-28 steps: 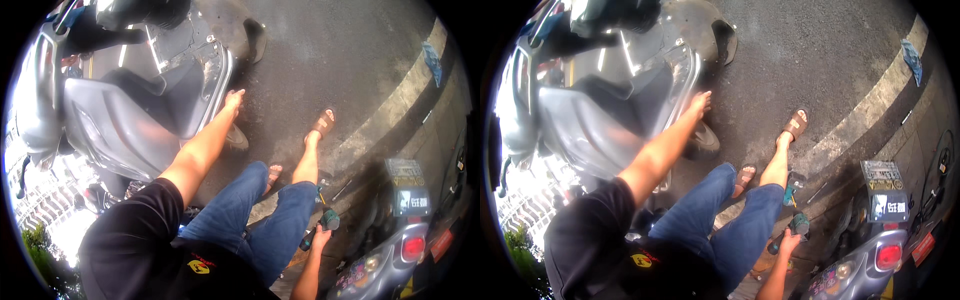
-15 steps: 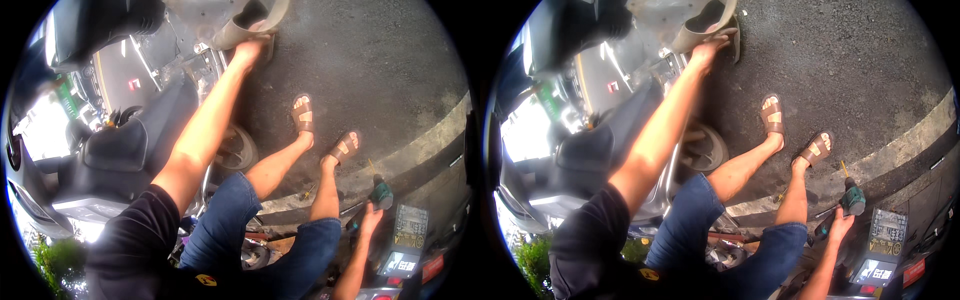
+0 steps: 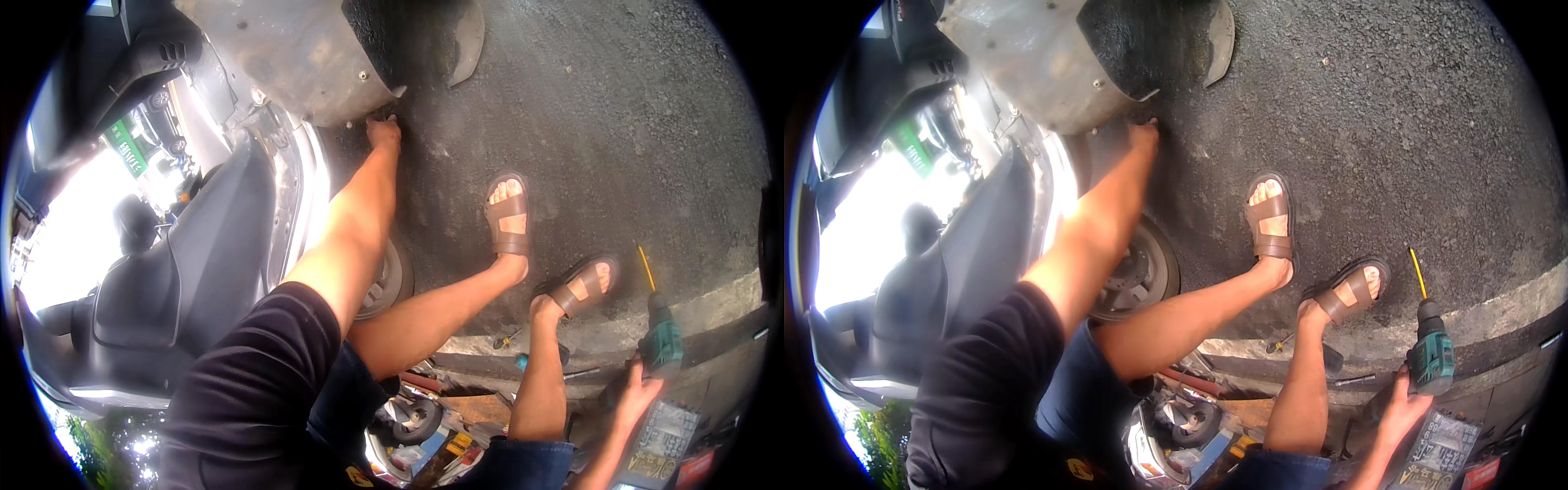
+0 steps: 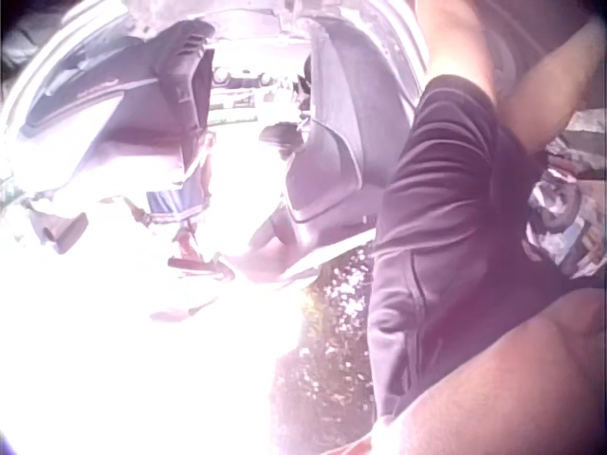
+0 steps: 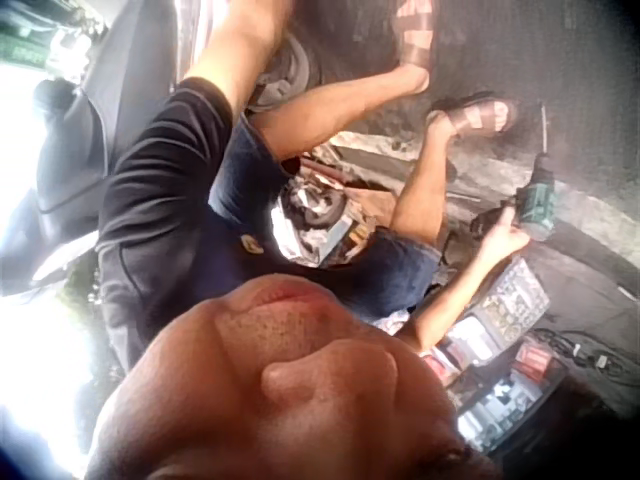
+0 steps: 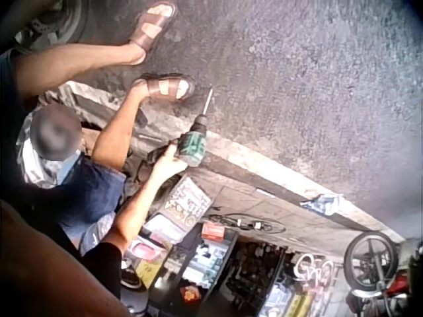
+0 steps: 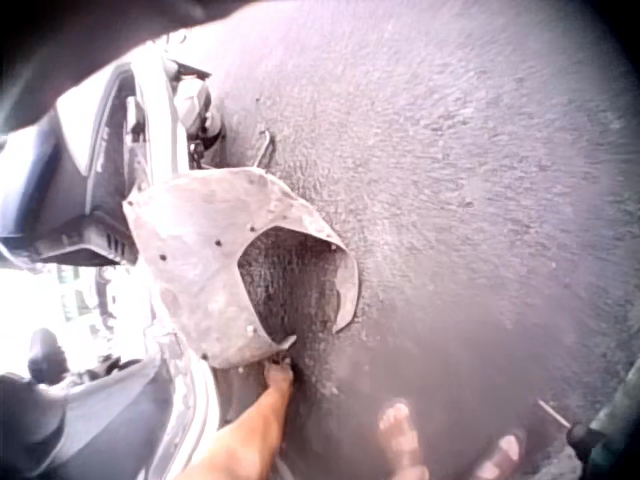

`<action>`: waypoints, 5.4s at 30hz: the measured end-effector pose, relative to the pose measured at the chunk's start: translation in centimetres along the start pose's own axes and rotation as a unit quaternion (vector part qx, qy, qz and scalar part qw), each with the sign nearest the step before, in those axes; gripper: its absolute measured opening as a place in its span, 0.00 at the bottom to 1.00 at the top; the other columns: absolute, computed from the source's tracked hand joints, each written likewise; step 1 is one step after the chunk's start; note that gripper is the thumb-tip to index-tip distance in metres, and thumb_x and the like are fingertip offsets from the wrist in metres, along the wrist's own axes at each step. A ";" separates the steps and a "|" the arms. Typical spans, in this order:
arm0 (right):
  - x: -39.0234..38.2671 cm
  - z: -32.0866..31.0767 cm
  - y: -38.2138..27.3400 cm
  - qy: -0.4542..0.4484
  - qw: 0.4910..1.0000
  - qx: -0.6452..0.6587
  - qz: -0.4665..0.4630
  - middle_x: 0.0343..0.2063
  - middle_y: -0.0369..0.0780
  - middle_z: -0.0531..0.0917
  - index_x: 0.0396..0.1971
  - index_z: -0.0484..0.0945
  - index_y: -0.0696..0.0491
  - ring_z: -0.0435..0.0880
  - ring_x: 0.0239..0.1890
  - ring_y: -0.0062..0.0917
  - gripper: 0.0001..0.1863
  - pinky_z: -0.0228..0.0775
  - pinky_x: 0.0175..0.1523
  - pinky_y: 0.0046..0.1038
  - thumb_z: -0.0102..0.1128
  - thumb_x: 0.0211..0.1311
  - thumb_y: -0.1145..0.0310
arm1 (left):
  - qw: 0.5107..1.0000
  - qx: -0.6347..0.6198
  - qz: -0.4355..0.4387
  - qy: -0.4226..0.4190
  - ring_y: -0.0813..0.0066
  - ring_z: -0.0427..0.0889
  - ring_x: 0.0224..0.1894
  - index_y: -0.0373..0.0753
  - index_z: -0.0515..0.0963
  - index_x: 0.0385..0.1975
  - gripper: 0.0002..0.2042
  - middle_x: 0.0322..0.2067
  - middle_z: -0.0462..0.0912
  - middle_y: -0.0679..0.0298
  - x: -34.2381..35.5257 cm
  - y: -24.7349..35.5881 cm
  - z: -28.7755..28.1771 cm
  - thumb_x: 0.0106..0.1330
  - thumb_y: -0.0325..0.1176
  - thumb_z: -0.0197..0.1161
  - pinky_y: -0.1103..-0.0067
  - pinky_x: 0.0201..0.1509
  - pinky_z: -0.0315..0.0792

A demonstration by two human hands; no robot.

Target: The person uses a screwdriver and a power drill to remove and then reattach components of a scooter, including panels near the footwell and under the seat area.

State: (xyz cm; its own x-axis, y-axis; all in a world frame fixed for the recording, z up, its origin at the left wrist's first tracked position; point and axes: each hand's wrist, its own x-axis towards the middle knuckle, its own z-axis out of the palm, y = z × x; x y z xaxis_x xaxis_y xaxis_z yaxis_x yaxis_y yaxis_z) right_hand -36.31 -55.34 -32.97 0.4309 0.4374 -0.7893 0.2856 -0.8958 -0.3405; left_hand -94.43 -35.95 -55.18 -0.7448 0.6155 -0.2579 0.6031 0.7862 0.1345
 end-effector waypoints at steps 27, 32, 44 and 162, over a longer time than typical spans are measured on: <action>1.1 2.7 -5.0 -0.032 0.995 -0.019 -0.090 0.35 0.49 0.82 0.41 0.75 0.67 0.79 0.36 0.33 0.16 0.69 0.47 0.34 0.59 0.50 0.77 | 0.921 -0.310 -0.179 -0.153 0.74 0.79 0.23 0.33 0.77 0.31 0.02 0.26 0.80 0.62 -6.7 1.0 -3.6 0.61 0.23 0.58 0.78 0.23 0.78; -0.2 2.8 -6.8 -0.046 0.971 -0.200 -0.123 0.34 0.52 0.81 0.44 0.73 0.64 0.80 0.38 0.42 0.20 0.68 0.48 0.37 0.61 0.47 0.75 | 0.846 -0.294 -0.103 -0.434 0.74 0.81 0.23 0.34 0.76 0.42 0.09 0.29 0.83 0.59 -21.2 9.4 -9.8 0.64 0.26 0.56 0.77 0.25 0.76; -17.5 -3.7 -34.7 -0.332 0.895 0.273 -0.119 0.38 0.41 0.82 0.46 0.71 0.58 0.78 0.26 0.21 0.18 0.72 0.31 0.24 0.60 0.55 0.73 | 0.624 -0.708 -0.215 -0.250 0.64 0.81 0.44 0.35 0.75 0.39 0.09 0.43 0.81 0.54 -18.7 22.1 -35.0 0.64 0.33 0.60 0.70 0.49 0.75; -26.3 28.3 -77.9 -0.307 0.143 -0.570 -0.748 0.37 0.37 0.79 0.45 0.73 0.60 0.77 0.40 0.21 0.21 0.66 0.49 0.22 0.65 0.54 0.66 | 0.712 -0.620 -0.257 0.207 0.60 0.76 0.52 0.38 0.69 0.54 0.30 0.52 0.75 0.53 -5.2 32.7 -10.5 0.53 0.44 0.69 0.71 0.56 0.70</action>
State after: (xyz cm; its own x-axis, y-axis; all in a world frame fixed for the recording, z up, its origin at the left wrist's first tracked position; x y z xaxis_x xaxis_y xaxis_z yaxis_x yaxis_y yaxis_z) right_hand -94.10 0.76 -0.13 -0.9000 -0.3309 -0.2837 -0.2304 0.9137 -0.3348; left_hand -73.84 -12.83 -39.40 -0.9514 -0.0087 -0.3079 -0.3033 0.1998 0.9317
